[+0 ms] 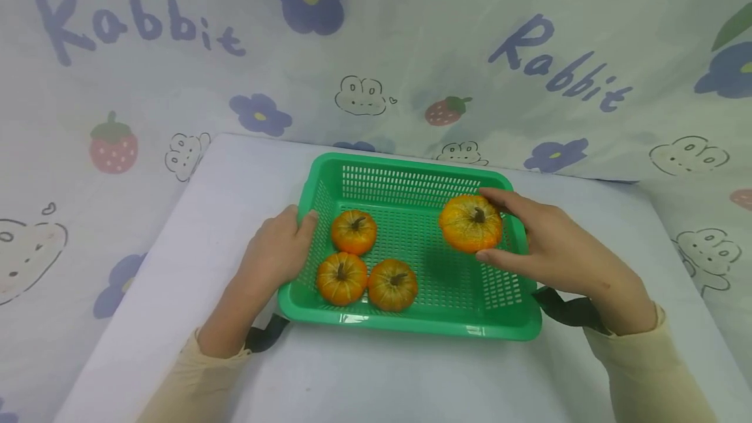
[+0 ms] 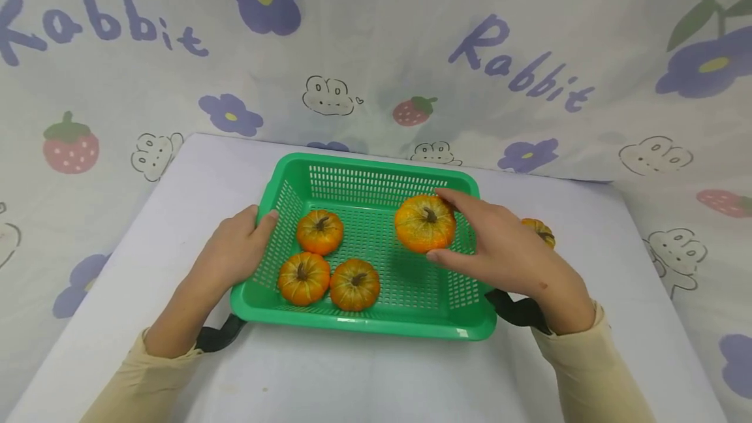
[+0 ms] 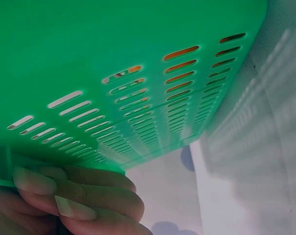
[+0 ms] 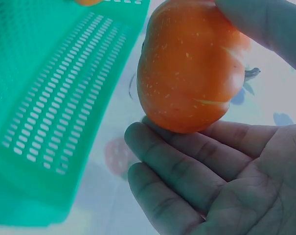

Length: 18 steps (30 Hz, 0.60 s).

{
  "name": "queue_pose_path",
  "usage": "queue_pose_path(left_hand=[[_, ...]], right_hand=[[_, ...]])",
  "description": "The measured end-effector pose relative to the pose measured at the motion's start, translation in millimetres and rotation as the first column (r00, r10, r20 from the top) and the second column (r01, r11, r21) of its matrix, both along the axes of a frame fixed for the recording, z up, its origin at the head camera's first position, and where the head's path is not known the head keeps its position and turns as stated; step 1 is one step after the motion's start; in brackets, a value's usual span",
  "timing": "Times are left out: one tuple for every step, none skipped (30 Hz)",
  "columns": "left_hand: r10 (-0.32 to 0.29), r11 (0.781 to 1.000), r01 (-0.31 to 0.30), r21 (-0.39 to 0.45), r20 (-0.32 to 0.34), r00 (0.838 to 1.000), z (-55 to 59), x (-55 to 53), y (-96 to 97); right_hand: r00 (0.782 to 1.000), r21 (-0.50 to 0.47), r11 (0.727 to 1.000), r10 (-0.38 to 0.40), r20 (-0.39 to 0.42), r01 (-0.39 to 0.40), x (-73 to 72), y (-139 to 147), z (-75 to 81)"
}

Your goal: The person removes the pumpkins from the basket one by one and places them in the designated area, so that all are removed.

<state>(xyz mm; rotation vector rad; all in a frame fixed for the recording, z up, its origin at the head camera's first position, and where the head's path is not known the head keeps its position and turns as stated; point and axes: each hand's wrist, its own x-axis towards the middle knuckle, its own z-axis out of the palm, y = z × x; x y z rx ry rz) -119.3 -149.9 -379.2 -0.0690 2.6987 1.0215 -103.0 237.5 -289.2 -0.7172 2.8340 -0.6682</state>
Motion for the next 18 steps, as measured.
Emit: queue_pose_path(left_hand=[[0.000,1.000,0.000,0.002,0.001,1.000,-0.5,-0.1,0.0],[0.000,1.000,0.000,0.002,0.001,1.000,-0.9,-0.3,0.0],[-0.001,1.000,0.001,0.002,0.000,1.000,-0.9,-0.3,0.1],[-0.002,1.000,0.002,0.002,0.000,1.000,-0.8,-0.3,0.3],[-0.002,1.000,0.002,0.000,-0.001,1.000,-1.0,-0.4,0.4],[-0.002,1.000,0.002,-0.001,0.000,1.000,-0.8,-0.4,0.5],[-0.003,1.000,0.003,-0.003,0.001,1.000,-0.6,-0.4,0.5],[-0.004,1.000,0.004,-0.005,-0.001,1.000,-0.2,-0.3,0.5],[-0.004,1.000,0.004,-0.005,0.000,1.000,0.3,-0.2,0.5],[-0.004,1.000,0.004,-0.003,0.001,1.000,0.4,-0.2,0.4],[-0.004,1.000,0.004,-0.003,0.001,1.000,0.6,-0.2,0.3],[-0.003,1.000,0.003,0.001,0.003,1.000,1.2,0.0,0.4],[-0.002,1.000,0.002,0.005,0.005,1.000,1.5,0.3,0.5],[-0.001,1.000,0.001,0.010,0.008,1.000,1.8,0.3,0.4],[0.001,1.000,-0.002,0.015,0.013,1.000,1.8,0.3,0.3],[0.003,1.000,-0.003,0.020,0.017,1.000,1.9,0.6,0.3],[0.004,1.000,-0.005,0.025,0.022,1.000,2.0,0.8,0.3],[0.005,1.000,-0.006,0.031,0.026,1.000,2.1,0.9,0.4]], right_hand=[[1.000,-0.003,1.000,-0.010,-0.008,0.010,2.4,3,0.4],[1.000,-0.006,1.000,-0.018,-0.020,0.018,5.0,7,0.4],[0.999,-0.007,1.000,-0.024,-0.030,0.024,7.7,11,0.2],[0.999,-0.008,0.999,-0.032,-0.042,0.031,10.3,16,-0.6],[0.998,-0.014,0.999,-0.035,-0.059,0.034,13.0,21,-1.7],[0.997,-0.021,0.999,-0.043,-0.072,0.041,15.9,25,-3.0],[0.995,-0.023,0.998,-0.053,-0.084,0.052,19.0,30,-4.2],[0.993,-0.026,0.998,-0.067,-0.093,0.065,22.2,34,-5.6],[0.992,-0.027,0.996,-0.083,-0.100,0.080,25.4,39,-6.9],[0.990,-0.026,0.995,-0.098,-0.105,0.096,28.6,43,-8.1],[0.987,-0.022,0.993,-0.116,-0.109,0.115,31.6,47,-9.2],[0.984,-0.017,0.991,-0.134,-0.116,0.133,34.6,50,-10.4],[0.982,-0.018,0.988,-0.152,-0.116,0.151,37.4,54,-11.6],[0.978,-0.023,0.984,-0.177,-0.110,0.176,40.1,57,-12.9],[0.974,-0.028,0.980,-0.200,-0.105,0.198,42.4,60,-14.2],[0.970,-0.034,0.975,-0.224,-0.099,0.221,44.7,63,-15.5],[0.965,-0.040,0.969,-0.246,-0.094,0.244,46.8,66,-16.7],[0.961,-0.047,0.965,-0.263,-0.089,0.260,48.5,70,-18.1]])
